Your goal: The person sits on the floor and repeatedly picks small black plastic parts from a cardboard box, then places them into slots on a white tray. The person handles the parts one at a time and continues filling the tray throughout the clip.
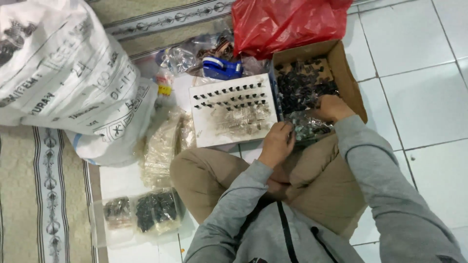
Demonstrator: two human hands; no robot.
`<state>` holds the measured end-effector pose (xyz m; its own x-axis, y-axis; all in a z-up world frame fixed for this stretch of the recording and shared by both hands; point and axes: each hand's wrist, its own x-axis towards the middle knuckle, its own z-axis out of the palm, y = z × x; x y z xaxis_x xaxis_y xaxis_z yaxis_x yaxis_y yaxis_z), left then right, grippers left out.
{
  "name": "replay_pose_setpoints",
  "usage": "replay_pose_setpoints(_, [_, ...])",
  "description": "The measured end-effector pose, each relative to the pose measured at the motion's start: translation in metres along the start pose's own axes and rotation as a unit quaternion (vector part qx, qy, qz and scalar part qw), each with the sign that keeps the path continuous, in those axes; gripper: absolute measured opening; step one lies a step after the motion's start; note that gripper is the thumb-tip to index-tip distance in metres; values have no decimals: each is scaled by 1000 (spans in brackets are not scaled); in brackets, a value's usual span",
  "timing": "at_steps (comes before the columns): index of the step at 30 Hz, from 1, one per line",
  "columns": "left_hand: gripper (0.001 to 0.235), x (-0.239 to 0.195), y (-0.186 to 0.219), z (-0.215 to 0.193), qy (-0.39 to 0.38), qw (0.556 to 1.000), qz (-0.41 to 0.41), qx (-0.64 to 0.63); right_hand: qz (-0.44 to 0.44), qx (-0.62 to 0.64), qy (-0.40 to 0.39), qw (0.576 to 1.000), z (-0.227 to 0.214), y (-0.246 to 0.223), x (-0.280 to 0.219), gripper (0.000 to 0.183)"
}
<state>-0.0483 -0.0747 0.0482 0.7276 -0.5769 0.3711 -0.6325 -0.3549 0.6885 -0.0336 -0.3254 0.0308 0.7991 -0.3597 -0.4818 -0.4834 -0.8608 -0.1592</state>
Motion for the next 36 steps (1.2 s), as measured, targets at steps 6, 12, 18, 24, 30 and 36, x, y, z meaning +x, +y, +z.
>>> replay_pose_setpoints(6, [14, 44, -8, 48, -101, 988, -79, 82, -4, 74, -99, 992, 23, 13, 33, 41])
replay_pose_setpoints(12, [12, 78, -51, 120, -155, 966, -113, 176, 14, 116, -76, 990, 101, 65, 103, 30])
replay_pose_setpoints(18, [6, 102, -89, 178, -157, 937, -97, 296, 70, 133, -70, 986, 90, 52, 79, 34])
replay_pose_setpoints(24, [10, 131, -132, 236, -154, 948, -124, 250, 92, 148, -52, 983, 61, 36, 58, 33])
replay_pose_setpoints(30, [15, 137, -135, 246, -66, 931, -62, 353, 97, 140, -77, 982, 55, 32, 80, 33])
replay_pose_setpoints(36, [15, 138, -143, 251, -103, 910, 0, 403, 109, 159, -80, 978, 51, 25, 82, 31])
